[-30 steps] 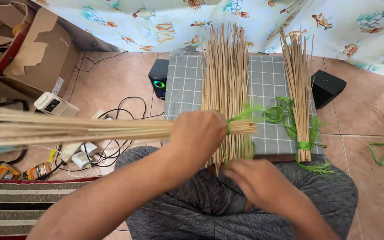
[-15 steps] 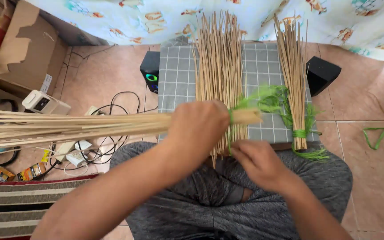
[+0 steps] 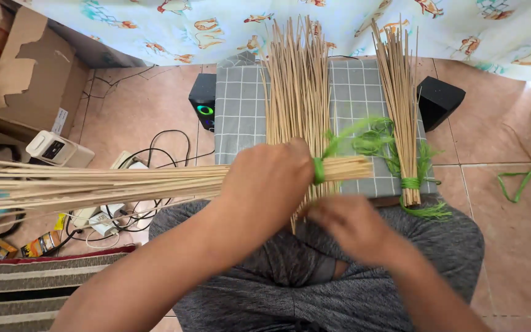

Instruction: Gathering thin bamboo sticks and tying them into secure bundles using green plastic strips.

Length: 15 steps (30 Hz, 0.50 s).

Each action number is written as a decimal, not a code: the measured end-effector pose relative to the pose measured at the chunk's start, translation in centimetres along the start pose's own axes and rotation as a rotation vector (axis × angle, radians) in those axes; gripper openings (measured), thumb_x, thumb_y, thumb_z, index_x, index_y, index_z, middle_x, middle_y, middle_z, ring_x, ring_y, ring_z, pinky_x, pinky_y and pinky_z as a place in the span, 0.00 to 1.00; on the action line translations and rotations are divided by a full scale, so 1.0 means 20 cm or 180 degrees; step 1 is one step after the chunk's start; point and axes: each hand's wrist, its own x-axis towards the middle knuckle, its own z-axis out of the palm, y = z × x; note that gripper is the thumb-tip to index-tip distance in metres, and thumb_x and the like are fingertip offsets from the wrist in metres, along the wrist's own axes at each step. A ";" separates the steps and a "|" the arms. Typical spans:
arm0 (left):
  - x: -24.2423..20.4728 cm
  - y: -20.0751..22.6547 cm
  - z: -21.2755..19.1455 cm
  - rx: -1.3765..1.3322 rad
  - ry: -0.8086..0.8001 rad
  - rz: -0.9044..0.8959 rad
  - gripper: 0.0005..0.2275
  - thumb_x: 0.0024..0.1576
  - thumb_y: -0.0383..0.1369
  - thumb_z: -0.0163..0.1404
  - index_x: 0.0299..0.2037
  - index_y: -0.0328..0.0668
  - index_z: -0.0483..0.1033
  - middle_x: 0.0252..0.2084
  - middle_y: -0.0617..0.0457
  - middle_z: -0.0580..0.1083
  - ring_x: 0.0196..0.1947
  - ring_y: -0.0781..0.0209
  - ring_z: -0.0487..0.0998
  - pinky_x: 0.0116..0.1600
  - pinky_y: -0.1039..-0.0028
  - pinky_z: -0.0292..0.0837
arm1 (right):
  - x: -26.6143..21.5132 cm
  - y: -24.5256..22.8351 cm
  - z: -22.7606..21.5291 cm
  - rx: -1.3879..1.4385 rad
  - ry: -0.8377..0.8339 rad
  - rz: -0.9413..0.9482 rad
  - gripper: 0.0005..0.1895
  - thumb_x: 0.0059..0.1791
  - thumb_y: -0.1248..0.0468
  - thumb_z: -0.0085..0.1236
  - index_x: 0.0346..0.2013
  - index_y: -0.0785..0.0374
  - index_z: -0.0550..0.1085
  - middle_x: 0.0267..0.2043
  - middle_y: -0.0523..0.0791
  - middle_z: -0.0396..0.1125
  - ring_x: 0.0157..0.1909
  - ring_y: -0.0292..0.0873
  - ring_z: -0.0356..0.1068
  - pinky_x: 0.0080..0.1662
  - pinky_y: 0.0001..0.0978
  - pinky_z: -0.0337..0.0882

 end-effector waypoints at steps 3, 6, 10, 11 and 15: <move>0.00 -0.03 0.16 0.0403 0.0208 -0.0154 0.05 0.54 0.27 0.51 0.27 0.38 0.73 0.19 0.50 0.72 0.14 0.56 0.76 0.17 0.65 0.72 | -0.11 -0.25 -0.08 -0.0557 -0.0004 -0.0476 0.10 0.47 0.62 0.56 0.42 0.59 0.77 0.30 0.43 0.78 0.21 0.44 0.74 0.27 0.37 0.72; -0.01 0.04 0.28 0.0797 -0.0071 -0.0001 0.06 0.57 0.29 0.52 0.28 0.40 0.75 0.20 0.54 0.73 0.13 0.65 0.71 0.14 0.72 0.68 | -0.11 -0.31 -0.24 -0.1296 0.0352 -0.0671 0.13 0.46 0.63 0.58 0.45 0.55 0.77 0.28 0.42 0.72 0.19 0.45 0.68 0.24 0.40 0.67; -0.09 0.17 0.15 0.0524 0.0284 0.0701 0.03 0.52 0.27 0.51 0.27 0.39 0.76 0.21 0.52 0.74 0.13 0.65 0.70 0.15 0.73 0.64 | 0.12 -0.20 -0.41 -0.0244 0.0467 -0.0400 0.05 0.41 0.68 0.67 0.30 0.64 0.82 0.17 0.40 0.67 0.16 0.34 0.54 0.21 0.27 0.56; -0.07 0.15 0.07 0.0527 0.0286 0.0708 0.03 0.52 0.27 0.51 0.27 0.39 0.76 0.21 0.52 0.74 0.13 0.65 0.70 0.15 0.73 0.64 | 0.14 -0.06 -0.36 -0.0245 0.0475 -0.0399 0.05 0.41 0.68 0.67 0.30 0.64 0.82 0.17 0.40 0.67 0.16 0.34 0.54 0.21 0.27 0.56; 0.01 0.01 -0.08 -0.0098 -0.0007 0.0246 0.06 0.52 0.31 0.55 0.32 0.36 0.75 0.23 0.47 0.75 0.15 0.53 0.76 0.20 0.62 0.74 | 0.10 0.06 -0.05 0.0644 -0.0215 0.0250 0.11 0.44 0.68 0.57 0.38 0.59 0.82 0.29 0.42 0.75 0.27 0.37 0.71 0.32 0.30 0.71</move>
